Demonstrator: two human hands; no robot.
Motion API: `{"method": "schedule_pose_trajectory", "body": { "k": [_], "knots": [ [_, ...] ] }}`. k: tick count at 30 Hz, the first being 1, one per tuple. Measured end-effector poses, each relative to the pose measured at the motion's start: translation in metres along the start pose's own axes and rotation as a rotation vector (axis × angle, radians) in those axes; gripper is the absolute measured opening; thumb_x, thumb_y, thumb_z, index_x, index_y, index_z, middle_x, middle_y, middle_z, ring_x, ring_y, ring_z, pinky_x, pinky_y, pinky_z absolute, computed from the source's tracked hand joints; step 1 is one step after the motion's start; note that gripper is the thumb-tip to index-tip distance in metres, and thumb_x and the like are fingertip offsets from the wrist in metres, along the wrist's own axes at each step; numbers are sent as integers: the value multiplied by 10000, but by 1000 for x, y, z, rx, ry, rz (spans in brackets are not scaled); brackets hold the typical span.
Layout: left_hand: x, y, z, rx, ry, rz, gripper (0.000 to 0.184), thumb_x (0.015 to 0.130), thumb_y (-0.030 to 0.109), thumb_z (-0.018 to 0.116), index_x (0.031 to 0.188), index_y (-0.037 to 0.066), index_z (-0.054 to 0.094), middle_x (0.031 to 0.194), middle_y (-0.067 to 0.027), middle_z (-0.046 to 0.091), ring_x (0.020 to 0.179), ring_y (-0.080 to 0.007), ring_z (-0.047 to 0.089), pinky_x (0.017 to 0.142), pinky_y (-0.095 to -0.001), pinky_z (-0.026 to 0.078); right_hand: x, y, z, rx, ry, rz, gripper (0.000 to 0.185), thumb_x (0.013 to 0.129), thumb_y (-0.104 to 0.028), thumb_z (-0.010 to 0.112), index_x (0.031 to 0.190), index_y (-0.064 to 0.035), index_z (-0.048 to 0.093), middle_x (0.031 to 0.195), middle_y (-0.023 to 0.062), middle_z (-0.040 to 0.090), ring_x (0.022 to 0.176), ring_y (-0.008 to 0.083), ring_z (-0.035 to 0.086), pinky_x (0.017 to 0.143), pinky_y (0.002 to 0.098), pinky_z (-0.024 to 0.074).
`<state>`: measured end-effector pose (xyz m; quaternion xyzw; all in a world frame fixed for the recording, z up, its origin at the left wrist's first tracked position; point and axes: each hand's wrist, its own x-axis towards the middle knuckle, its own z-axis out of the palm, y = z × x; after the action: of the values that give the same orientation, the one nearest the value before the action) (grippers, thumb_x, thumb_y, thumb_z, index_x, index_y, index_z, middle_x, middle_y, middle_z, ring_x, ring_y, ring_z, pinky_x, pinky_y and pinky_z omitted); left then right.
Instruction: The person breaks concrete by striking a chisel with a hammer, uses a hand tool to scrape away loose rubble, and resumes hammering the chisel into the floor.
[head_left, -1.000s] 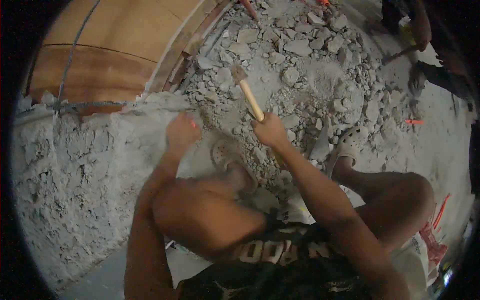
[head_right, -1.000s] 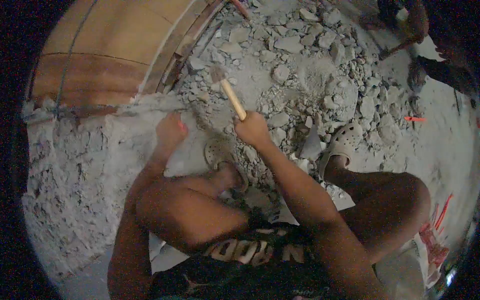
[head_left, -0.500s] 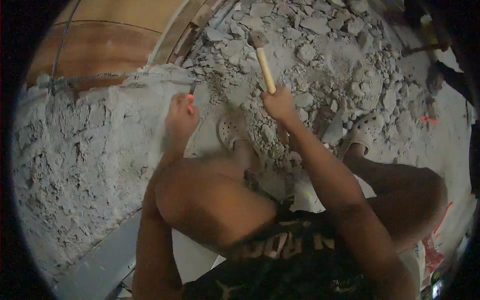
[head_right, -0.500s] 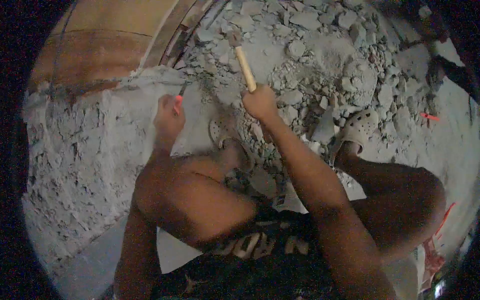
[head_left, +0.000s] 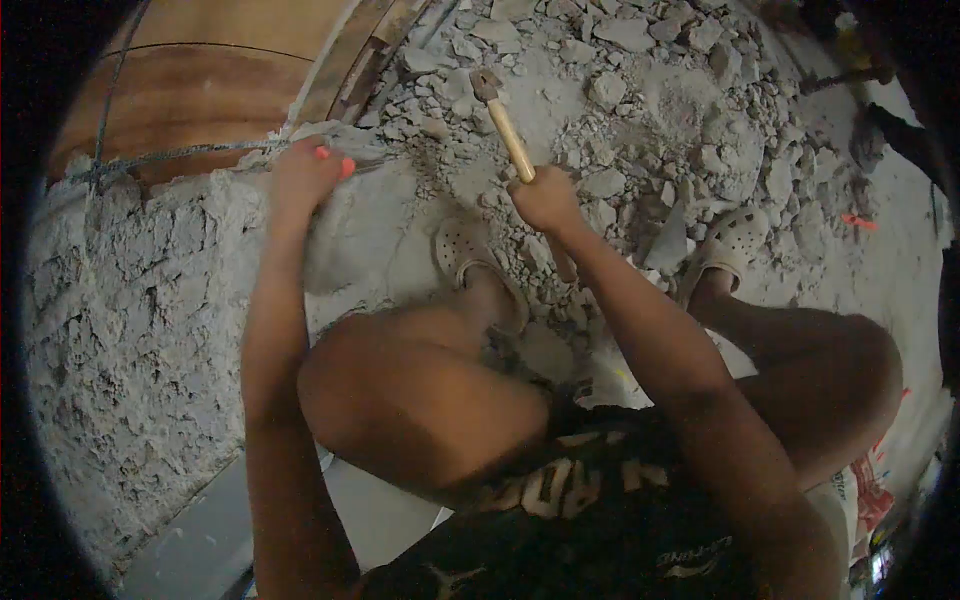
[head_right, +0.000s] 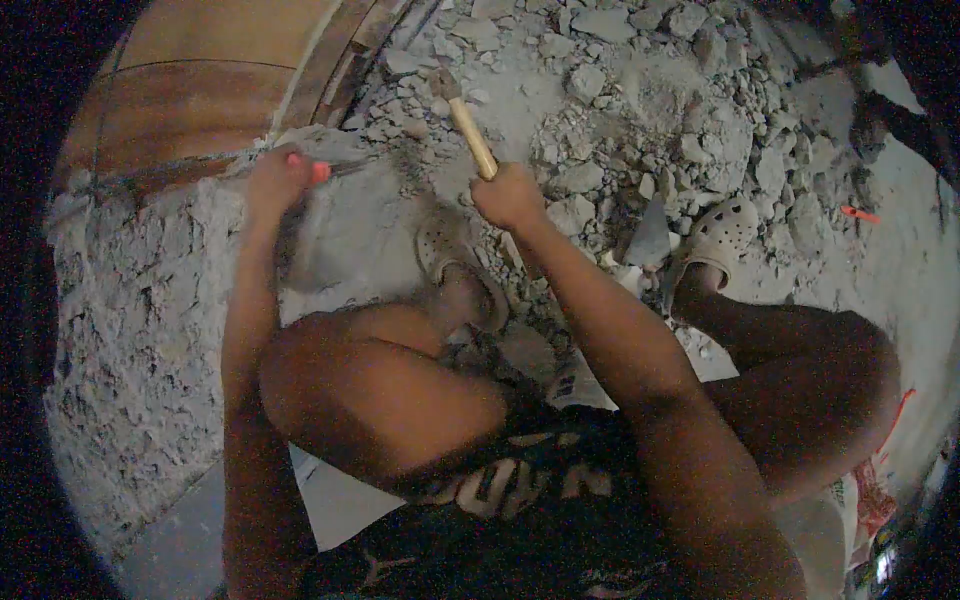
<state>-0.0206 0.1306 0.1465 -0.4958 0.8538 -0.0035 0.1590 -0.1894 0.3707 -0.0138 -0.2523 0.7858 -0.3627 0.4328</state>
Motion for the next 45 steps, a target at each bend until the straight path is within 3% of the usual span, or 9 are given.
{"method": "schedule_pose_trajectory", "body": {
  "k": [10, 15, 21, 27, 30, 35, 37, 40, 45],
  "knots": [
    [41, 42, 62, -193, 185, -13, 481, 711, 542, 658, 912, 106, 681, 877, -139, 688, 864, -323, 657, 774, -432, 492, -6, 5, 6, 33, -42, -35, 415, 731, -300, 615, 814, 106, 643, 741, 300, 629, 759, 431, 656, 722, 475, 514],
    [42, -20, 52, -835, -539, -90, 444, 744, 419, 715, 958, 32, 679, 893, -130, 692, 842, -201, 672, 698, -312, 509, -9, -1, 15, 89, -176, 74, 381, 722, -269, 606, 792, 103, 645, 728, 307, 623, 751, 425, 659, 714, 476, 515],
    [-9, -41, 78, -1600, -644, 257, 359, 802, 225, 705, 1052, -18, 625, 1099, -99, 631, 981, -179, 612, 834, -274, 492, 0, 26, 40, 20, -197, 78, 401, 730, -296, 617, 750, 104, 625, 697, 258, 630, 679, 374, 662, 658, 445, 517],
    [-15, -19, 102, -1521, -170, 207, 517, 741, 148, 767, 1177, -33, 554, 1219, -154, 581, 1127, -261, 558, 949, -377, 441, 5, 49, 47, -8, -160, 152, 407, 717, -287, 616, 728, 120, 617, 639, 248, 614, 650, 358, 662, 649, 439, 517],
    [3, -3, 100, -807, 175, 43, 509, 730, 166, 786, 1166, 11, 574, 1142, -100, 631, 1042, -218, 613, 872, -349, 485, 14, 56, 49, -41, -211, 182, 382, 728, -277, 604, 769, 102, 627, 712, 263, 626, 717, 383, 659, 690, 448, 520],
    [40, 8, 125, -604, 553, 305, 358, 764, 193, 765, 1068, 54, 638, 986, -66, 679, 893, -151, 629, 791, -294, 490, 20, 54, 45, -29, -216, 218, 357, 742, -286, 588, 808, 62, 642, 800, 281, 645, 791, 416, 656, 730, 463, 522],
    [69, 10, 130, -873, 468, 218, 318, 768, 202, 763, 1027, 61, 644, 929, -54, 666, 821, -140, 611, 743, -291, 487, 17, 47, 35, -243, -242, -102, 364, 751, -296, 585, 816, 57, 645, 782, 283, 641, 777, 412, 658, 717, 461, 521],
    [94, 12, 109, -1081, 326, 285, 321, 778, 196, 758, 1029, 51, 622, 920, -38, 636, 755, -122, 581, 697, -300, 487, 15, 32, 33, -51, -148, 75, 379, 749, -296, 614, 668, 73, 590, 512, 136, 556, 488, 262, 606, 539, 405, 493],
    [127, 4, 138, -1325, 379, 325, 276, 795, 190, 752, 977, 34, 613, 830, -6, 613, 673, -95, 553, 614, -291, 471, 10, 10, 21, -53, -160, 107, 382, 762, -317, 615, 680, 56, 598, 513, 137, 556, 485, 263, 600, 541, 403, 492]
  ]
}}
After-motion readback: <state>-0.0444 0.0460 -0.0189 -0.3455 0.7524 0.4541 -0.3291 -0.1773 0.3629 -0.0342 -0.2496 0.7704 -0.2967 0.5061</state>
